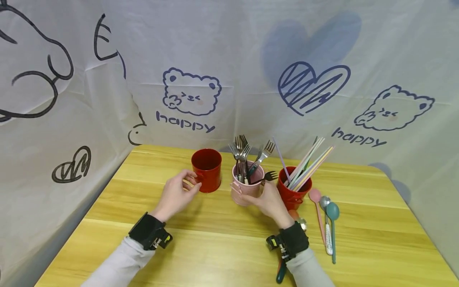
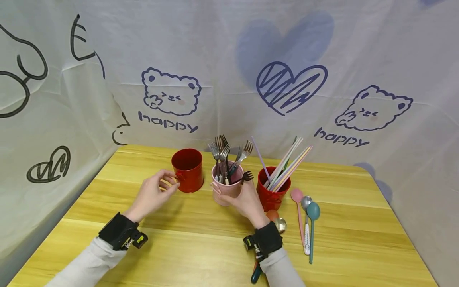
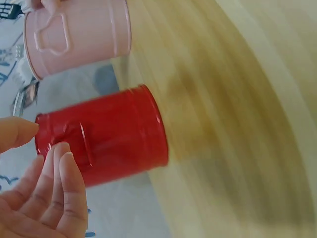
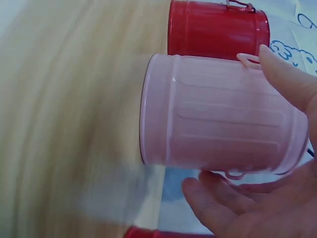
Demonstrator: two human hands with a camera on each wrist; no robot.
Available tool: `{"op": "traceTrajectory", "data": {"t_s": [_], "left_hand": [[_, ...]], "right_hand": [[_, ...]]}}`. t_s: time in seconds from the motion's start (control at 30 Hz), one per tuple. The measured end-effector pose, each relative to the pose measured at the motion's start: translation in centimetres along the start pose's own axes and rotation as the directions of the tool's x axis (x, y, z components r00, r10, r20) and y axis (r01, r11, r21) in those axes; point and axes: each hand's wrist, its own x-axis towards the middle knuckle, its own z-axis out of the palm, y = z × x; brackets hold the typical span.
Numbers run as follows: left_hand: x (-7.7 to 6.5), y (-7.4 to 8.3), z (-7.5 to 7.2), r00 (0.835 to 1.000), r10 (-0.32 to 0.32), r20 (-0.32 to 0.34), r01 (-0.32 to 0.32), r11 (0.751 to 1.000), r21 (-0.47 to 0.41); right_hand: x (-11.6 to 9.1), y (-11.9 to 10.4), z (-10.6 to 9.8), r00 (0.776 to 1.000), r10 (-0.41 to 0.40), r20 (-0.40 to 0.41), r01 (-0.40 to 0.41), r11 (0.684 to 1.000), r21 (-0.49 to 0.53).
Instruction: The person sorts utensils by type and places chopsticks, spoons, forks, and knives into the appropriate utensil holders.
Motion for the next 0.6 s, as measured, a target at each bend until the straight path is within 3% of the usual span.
{"op": "traceTrajectory", "data": {"t_s": [0.27,0.6], "left_hand": [[0.6,-1.2,-0.8,0.993,-0.112,-0.040,0.109,0.991,-0.078],[2.8,-0.8,0.0,0.989,-0.144,0.013,0.145,0.982,-0.122]], "right_hand": [[-2.9,0.1,-2.1,0.996,0.072,0.051,-0.063,0.985,-0.159],[-7.0,1.7,-4.4,0.999,-0.030,0.033,0.034,0.989,-0.146]]}}
